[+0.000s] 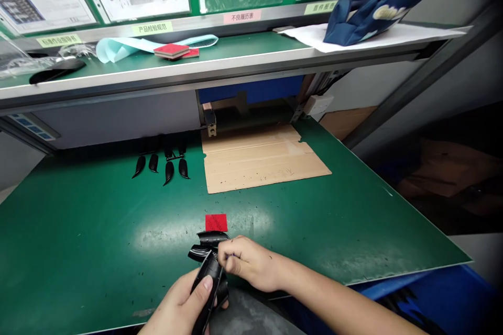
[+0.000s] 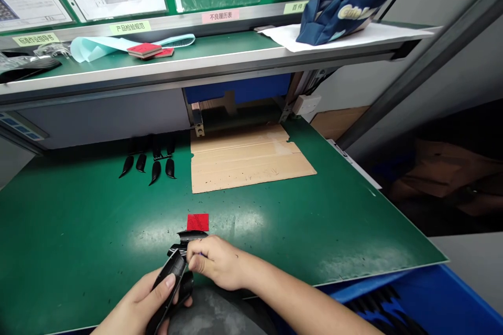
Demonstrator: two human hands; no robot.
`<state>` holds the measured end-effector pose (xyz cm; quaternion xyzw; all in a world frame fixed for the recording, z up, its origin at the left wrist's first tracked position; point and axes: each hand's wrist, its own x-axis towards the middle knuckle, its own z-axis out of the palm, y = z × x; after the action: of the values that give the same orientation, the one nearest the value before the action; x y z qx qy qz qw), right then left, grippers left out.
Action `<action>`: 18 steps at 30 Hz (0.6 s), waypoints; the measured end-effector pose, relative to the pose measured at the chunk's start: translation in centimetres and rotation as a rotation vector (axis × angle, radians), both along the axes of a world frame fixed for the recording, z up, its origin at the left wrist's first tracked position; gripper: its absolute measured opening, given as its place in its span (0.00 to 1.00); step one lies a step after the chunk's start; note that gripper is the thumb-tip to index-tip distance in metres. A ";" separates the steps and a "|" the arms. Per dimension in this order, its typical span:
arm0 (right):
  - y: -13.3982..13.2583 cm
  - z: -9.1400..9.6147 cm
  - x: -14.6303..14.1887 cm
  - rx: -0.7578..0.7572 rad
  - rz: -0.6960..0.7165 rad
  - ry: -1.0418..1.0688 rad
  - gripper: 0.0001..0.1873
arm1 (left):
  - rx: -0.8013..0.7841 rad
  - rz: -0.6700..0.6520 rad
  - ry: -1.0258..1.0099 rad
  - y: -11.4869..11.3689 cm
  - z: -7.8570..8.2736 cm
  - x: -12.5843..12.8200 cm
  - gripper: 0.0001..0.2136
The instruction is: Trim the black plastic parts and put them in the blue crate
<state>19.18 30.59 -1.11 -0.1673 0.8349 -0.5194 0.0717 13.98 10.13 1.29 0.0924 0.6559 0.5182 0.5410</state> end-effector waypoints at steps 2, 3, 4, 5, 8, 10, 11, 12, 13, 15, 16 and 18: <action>-0.4 -0.2 0.6 0.031 -0.116 0.024 0.37 | 0.025 0.080 0.011 -0.1 -0.2 0.1 0.27; -0.6 -0.3 0.9 0.075 -0.178 0.042 0.36 | 0.017 0.126 0.024 -0.1 -0.2 0.1 0.27; -0.8 -0.4 1.3 0.136 -0.233 0.067 0.36 | 0.003 0.170 0.036 -0.1 -0.1 0.2 0.28; -1.1 -0.6 1.6 0.212 -0.276 0.095 0.37 | -0.011 0.207 0.046 -0.1 0.0 0.2 0.29; -1.8 -1.0 2.2 0.434 -0.322 0.165 0.37 | -0.050 0.230 0.053 0.1 0.5 0.3 0.35; -1.9 -1.2 2.2 0.535 -0.331 0.189 0.38 | -0.060 0.217 0.077 0.3 0.8 0.5 0.36; -2.0 -1.2 2.2 0.575 -0.338 0.194 0.38 | -0.063 0.216 0.094 0.3 0.8 0.5 0.36; -1.9 -1.2 2.1 0.608 -0.345 0.197 0.38 | -0.063 0.218 0.110 0.4 0.9 0.6 0.35; -1.9 -1.2 2.0 0.636 -0.349 0.201 0.38 | -0.064 0.223 0.123 0.5 0.9 0.6 0.34; -1.8 -1.2 1.9 0.681 -0.351 0.217 0.39 | -0.074 0.237 0.137 0.5 0.8 0.7 0.33; -1.8 -1.2 1.8 0.701 -0.353 0.226 0.40 | -0.083 0.249 0.138 0.5 0.7 0.8 0.33; -1.9 -1.3 1.7 0.732 -0.355 0.242 0.40 | -0.086 0.289 0.146 0.5 0.3 0.9 0.33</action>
<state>20.88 28.70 -2.38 -0.0443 0.9825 -0.1696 -0.0630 14.91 10.60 1.59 0.0114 0.7214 0.5540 0.4153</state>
